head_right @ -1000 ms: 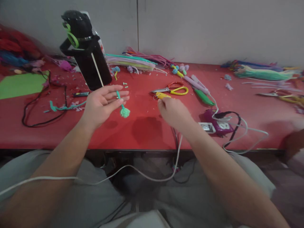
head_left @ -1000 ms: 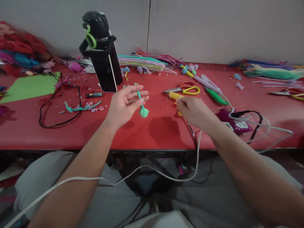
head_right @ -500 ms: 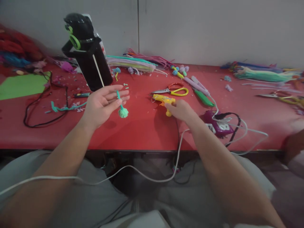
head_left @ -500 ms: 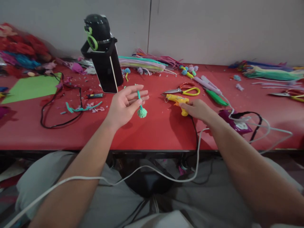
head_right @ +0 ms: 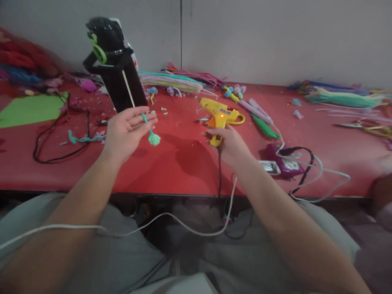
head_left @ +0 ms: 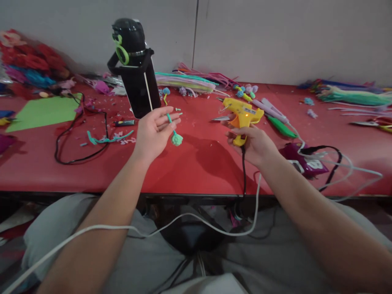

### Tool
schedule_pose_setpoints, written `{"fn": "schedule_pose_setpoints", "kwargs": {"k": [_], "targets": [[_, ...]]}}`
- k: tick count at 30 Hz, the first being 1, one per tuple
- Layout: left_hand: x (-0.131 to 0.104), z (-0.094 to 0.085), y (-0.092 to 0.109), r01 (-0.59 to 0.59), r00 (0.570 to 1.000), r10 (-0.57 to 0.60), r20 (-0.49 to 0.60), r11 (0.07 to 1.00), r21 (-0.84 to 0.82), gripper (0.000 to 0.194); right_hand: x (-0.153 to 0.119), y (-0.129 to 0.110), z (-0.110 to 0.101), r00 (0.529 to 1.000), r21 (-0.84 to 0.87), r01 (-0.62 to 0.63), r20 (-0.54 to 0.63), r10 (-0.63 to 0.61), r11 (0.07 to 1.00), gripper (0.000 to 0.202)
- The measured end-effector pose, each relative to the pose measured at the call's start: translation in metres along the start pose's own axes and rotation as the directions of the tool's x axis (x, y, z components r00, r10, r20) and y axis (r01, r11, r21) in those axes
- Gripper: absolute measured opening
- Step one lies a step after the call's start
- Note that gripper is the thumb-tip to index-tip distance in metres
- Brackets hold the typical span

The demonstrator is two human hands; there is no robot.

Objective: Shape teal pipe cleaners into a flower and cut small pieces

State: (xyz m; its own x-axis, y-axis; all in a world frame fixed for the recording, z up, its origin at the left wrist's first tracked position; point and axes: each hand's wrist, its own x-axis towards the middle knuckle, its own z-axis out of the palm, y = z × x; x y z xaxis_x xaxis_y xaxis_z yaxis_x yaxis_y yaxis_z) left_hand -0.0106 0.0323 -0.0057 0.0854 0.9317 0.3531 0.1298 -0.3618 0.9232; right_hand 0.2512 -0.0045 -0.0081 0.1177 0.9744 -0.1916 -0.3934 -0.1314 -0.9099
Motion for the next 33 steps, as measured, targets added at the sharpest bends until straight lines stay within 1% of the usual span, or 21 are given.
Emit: {"fn": "schedule_pose_setpoints", "kwargs": {"k": [2, 4, 7, 10, 13, 15, 21, 26, 33], "targets": [[0.000, 0.000, 0.000, 0.004, 1.000, -0.004, 0.000, 1.000, -0.003, 0.032, -0.003, 0.003, 0.002, 0.996, -0.025, 0.037, 0.084, -0.034, 0.999, 0.024], [0.000, 0.000, -0.001, 0.010, 1.000, -0.010, -0.010, 1.000, -0.001, 0.032, -0.005, 0.009, 0.006, 0.990, -0.061, 0.061, 0.130, -0.052, 0.996, 0.018], [0.000, 0.000, -0.004, 0.016, 1.000, -0.016, -0.021, 1.000, 0.010, 0.033, -0.011, 0.025, 0.014, 0.986, -0.206, 0.097, 0.150, -0.066, 0.974, 0.018], [-0.001, 0.002, -0.006, 0.010, 1.000, -0.010, 0.004, 1.000, 0.017, 0.034, -0.019, 0.040, 0.025, 0.979, -0.366, 0.144, 0.189, -0.078, 0.920, 0.022], [-0.002, 0.004, -0.006, -0.004, 0.999, 0.003, 0.044, 1.000, 0.028, 0.035, -0.026, 0.047, 0.034, 0.974, -0.480, 0.165, 0.216, -0.066, 0.862, 0.024], [-0.003, 0.006, -0.006, -0.006, 0.998, 0.004, 0.060, 0.999, 0.032, 0.036, -0.028, 0.048, 0.037, 0.974, -0.526, 0.173, 0.216, -0.066, 0.832, 0.024], [-0.004, 0.007, -0.008, -0.011, 0.997, 0.009, 0.072, 1.000, 0.025, 0.036, -0.029, 0.050, 0.038, 0.965, -0.520, 0.216, 0.243, -0.099, 0.826, 0.020], [-0.004, 0.006, -0.009, -0.024, 0.997, 0.021, 0.076, 0.999, 0.029, 0.036, -0.029, 0.051, 0.038, 0.958, -0.539, 0.247, 0.263, -0.118, 0.805, 0.013], [-0.004, 0.006, -0.008, -0.018, 0.996, 0.015, 0.084, 0.999, 0.039, 0.037, -0.027, 0.052, 0.038, 0.944, -0.564, 0.300, 0.294, -0.153, 0.769, 0.009]]}}
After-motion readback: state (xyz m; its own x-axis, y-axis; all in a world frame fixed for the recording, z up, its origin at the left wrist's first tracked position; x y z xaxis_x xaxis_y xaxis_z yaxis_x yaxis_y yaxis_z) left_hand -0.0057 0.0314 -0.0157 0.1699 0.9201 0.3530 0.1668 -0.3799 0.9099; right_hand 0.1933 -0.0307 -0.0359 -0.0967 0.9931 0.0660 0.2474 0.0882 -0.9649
